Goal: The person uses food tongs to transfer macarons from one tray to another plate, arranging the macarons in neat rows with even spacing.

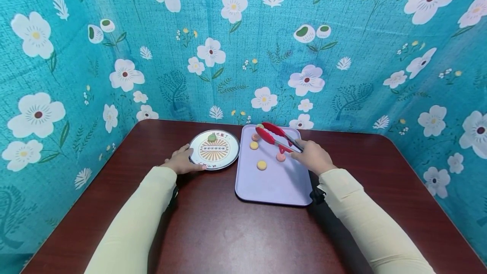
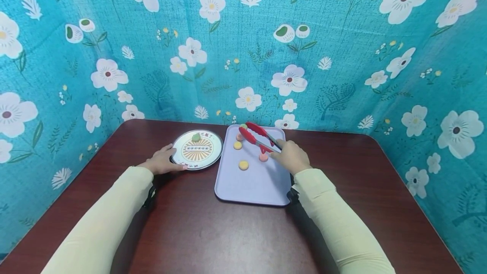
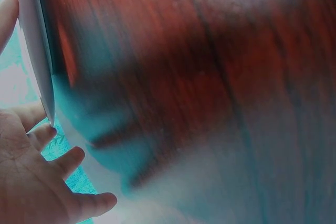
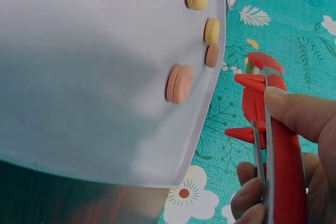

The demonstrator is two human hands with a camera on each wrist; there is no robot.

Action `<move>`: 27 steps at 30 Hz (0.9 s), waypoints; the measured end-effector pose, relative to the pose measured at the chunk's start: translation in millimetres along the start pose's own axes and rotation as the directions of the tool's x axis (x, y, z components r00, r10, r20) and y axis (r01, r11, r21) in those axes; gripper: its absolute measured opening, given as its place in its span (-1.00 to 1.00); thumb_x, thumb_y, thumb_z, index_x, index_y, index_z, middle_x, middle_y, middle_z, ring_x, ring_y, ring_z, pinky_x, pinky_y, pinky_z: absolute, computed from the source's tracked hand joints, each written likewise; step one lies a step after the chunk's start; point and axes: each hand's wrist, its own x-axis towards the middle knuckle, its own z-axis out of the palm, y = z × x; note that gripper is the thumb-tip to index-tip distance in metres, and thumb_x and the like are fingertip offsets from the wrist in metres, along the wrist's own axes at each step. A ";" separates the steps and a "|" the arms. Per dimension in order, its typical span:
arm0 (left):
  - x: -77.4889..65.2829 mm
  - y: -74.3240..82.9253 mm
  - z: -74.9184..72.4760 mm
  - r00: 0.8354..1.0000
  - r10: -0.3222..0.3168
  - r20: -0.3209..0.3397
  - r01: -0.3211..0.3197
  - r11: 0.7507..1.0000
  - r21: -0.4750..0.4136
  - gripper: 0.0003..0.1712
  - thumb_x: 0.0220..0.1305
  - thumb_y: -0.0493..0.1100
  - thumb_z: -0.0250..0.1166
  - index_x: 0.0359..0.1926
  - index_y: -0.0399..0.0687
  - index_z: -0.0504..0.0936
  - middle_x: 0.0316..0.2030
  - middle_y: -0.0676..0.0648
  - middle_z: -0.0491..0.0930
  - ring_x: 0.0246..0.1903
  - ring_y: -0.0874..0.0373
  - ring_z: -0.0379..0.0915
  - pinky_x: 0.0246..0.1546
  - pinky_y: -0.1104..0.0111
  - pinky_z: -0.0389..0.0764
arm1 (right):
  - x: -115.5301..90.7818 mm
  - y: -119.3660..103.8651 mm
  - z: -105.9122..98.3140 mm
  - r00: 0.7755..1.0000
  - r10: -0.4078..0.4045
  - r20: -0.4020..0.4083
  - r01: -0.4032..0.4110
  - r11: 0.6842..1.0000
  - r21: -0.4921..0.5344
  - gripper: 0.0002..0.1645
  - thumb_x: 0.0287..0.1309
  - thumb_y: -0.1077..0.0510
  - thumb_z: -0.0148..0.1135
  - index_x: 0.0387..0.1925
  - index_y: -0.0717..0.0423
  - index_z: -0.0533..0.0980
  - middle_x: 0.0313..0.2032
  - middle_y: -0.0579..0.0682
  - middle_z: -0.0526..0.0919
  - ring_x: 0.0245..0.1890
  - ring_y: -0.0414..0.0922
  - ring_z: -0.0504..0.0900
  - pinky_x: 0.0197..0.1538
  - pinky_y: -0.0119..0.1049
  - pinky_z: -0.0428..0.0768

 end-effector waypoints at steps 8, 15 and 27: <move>0.1 0.6 -0.1 1.000 -0.010 0.012 0.010 1.000 0.005 0.21 0.04 0.38 0.31 0.48 -0.22 0.03 0.49 -0.29 -0.16 0.40 -0.32 -0.20 0.26 -0.34 -0.08 | 1.9 -5.4 0.6 1.000 -0.025 0.001 0.025 0.999 -0.032 -0.19 0.19 -0.07 0.28 0.36 0.21 0.29 -0.05 0.24 0.58 -0.28 0.02 0.46 -0.38 -0.21 0.44; 1.7 -0.6 0.0 1.000 -0.010 0.012 0.010 1.000 -0.004 0.20 0.05 0.37 0.31 0.48 -0.22 0.02 0.49 -0.29 -0.17 0.40 -0.32 -0.22 0.26 -0.36 -0.12 | 3.2 -11.8 4.2 1.000 -0.015 0.019 0.016 1.000 -0.008 -0.17 0.17 -0.11 0.29 0.38 0.16 0.28 -0.06 0.21 0.58 -0.26 0.01 0.46 -0.36 -0.20 0.43; 1.3 -1.8 1.1 1.000 0.004 0.008 -0.004 1.000 -0.004 0.22 0.03 0.38 0.32 0.48 -0.21 0.02 0.48 -0.29 -0.16 0.40 -0.32 -0.20 0.25 -0.38 -0.11 | 6.0 -18.8 9.2 0.999 0.003 0.049 -0.005 0.999 0.036 -0.14 0.17 -0.12 0.31 0.41 0.08 0.25 0.13 0.22 0.52 -0.12 0.05 0.46 -0.26 -0.15 0.45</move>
